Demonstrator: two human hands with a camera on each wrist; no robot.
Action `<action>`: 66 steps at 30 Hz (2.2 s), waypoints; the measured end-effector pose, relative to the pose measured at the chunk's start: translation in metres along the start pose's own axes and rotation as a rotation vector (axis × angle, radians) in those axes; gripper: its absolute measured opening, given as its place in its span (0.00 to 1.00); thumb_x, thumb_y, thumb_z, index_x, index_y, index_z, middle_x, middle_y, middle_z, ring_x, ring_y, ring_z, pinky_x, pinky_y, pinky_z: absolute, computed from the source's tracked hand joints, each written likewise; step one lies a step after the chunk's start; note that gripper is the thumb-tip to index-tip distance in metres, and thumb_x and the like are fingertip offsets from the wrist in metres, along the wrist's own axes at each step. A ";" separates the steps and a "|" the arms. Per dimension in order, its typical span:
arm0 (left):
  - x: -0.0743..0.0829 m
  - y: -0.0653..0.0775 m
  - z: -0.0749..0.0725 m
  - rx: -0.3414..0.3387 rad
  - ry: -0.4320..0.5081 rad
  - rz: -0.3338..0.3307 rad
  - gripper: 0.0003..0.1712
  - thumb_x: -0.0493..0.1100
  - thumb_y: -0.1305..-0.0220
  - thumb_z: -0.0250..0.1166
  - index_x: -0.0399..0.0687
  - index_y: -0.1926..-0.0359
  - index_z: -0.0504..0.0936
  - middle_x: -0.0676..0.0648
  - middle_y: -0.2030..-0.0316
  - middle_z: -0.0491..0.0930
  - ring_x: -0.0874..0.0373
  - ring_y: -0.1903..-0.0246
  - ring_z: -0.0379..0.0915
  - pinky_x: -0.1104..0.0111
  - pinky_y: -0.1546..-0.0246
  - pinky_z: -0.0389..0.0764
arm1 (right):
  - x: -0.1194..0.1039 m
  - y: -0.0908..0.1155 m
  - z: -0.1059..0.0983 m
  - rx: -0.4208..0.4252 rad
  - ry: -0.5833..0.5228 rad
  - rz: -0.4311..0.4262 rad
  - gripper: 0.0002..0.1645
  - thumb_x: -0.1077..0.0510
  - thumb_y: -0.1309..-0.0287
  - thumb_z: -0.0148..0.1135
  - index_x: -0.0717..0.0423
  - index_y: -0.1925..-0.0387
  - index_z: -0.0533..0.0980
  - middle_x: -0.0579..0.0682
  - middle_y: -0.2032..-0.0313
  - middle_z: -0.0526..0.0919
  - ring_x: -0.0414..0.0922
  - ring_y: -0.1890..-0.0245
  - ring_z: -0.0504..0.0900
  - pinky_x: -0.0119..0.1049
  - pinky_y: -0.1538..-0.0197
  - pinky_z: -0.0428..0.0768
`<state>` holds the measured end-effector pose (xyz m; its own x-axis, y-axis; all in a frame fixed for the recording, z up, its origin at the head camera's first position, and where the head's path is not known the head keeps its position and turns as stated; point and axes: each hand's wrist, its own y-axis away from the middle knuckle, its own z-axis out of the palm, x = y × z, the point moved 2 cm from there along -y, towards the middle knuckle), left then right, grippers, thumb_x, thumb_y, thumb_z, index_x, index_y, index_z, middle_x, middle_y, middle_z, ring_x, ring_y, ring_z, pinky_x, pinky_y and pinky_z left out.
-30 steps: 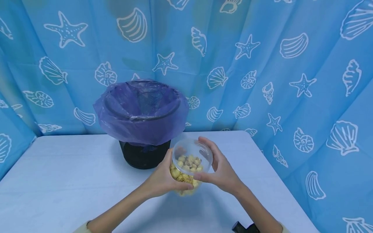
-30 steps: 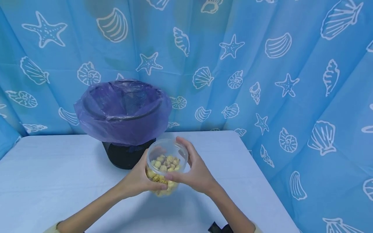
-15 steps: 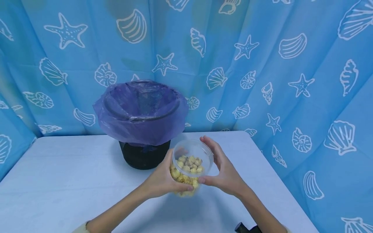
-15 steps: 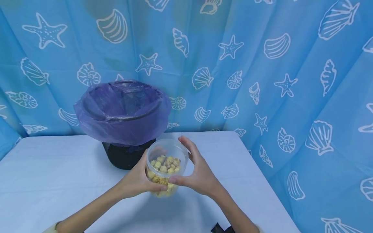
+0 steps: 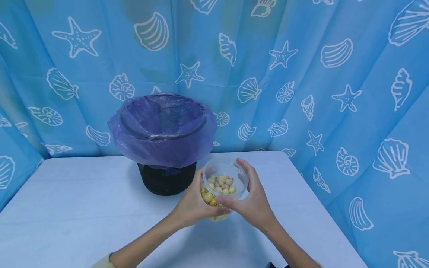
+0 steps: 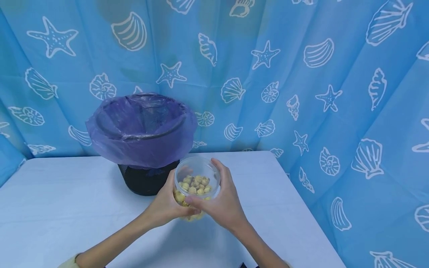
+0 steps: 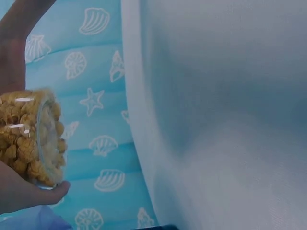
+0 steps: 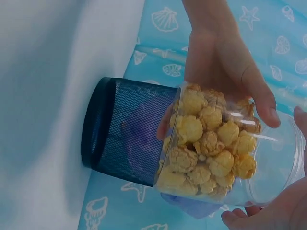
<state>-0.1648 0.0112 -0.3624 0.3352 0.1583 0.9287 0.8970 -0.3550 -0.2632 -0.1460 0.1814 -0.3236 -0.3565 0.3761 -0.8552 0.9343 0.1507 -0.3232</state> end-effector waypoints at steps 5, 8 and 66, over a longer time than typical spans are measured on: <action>0.001 0.001 -0.002 -0.049 0.054 0.006 0.60 0.51 0.64 0.78 0.63 0.34 0.48 0.55 0.43 0.62 0.57 0.49 0.66 0.62 0.52 0.72 | 0.003 -0.002 -0.006 -0.097 -0.076 -0.035 0.55 0.53 0.58 0.74 0.43 0.32 0.51 0.45 0.35 0.55 0.48 0.39 0.58 0.54 0.43 0.64; 0.001 0.002 -0.005 -0.085 0.079 -0.001 0.61 0.50 0.63 0.79 0.64 0.34 0.47 0.54 0.42 0.60 0.56 0.48 0.64 0.62 0.50 0.71 | 0.004 -0.004 -0.011 -0.176 -0.138 -0.081 0.55 0.56 0.57 0.73 0.46 0.31 0.50 0.47 0.34 0.55 0.50 0.38 0.57 0.55 0.43 0.63; 0.008 0.003 -0.002 -0.219 0.163 -0.021 0.59 0.46 0.61 0.78 0.65 0.34 0.46 0.52 0.41 0.61 0.56 0.46 0.64 0.61 0.47 0.68 | 0.017 -0.008 -0.026 -0.339 -0.249 -0.263 0.57 0.43 0.54 0.69 0.52 0.30 0.47 0.51 0.33 0.53 0.51 0.35 0.53 0.46 0.39 0.63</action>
<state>-0.1596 0.0096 -0.3556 0.2507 0.0235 0.9678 0.8136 -0.5469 -0.1975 -0.1597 0.2100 -0.3252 -0.5282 0.0616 -0.8469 0.7435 0.5152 -0.4263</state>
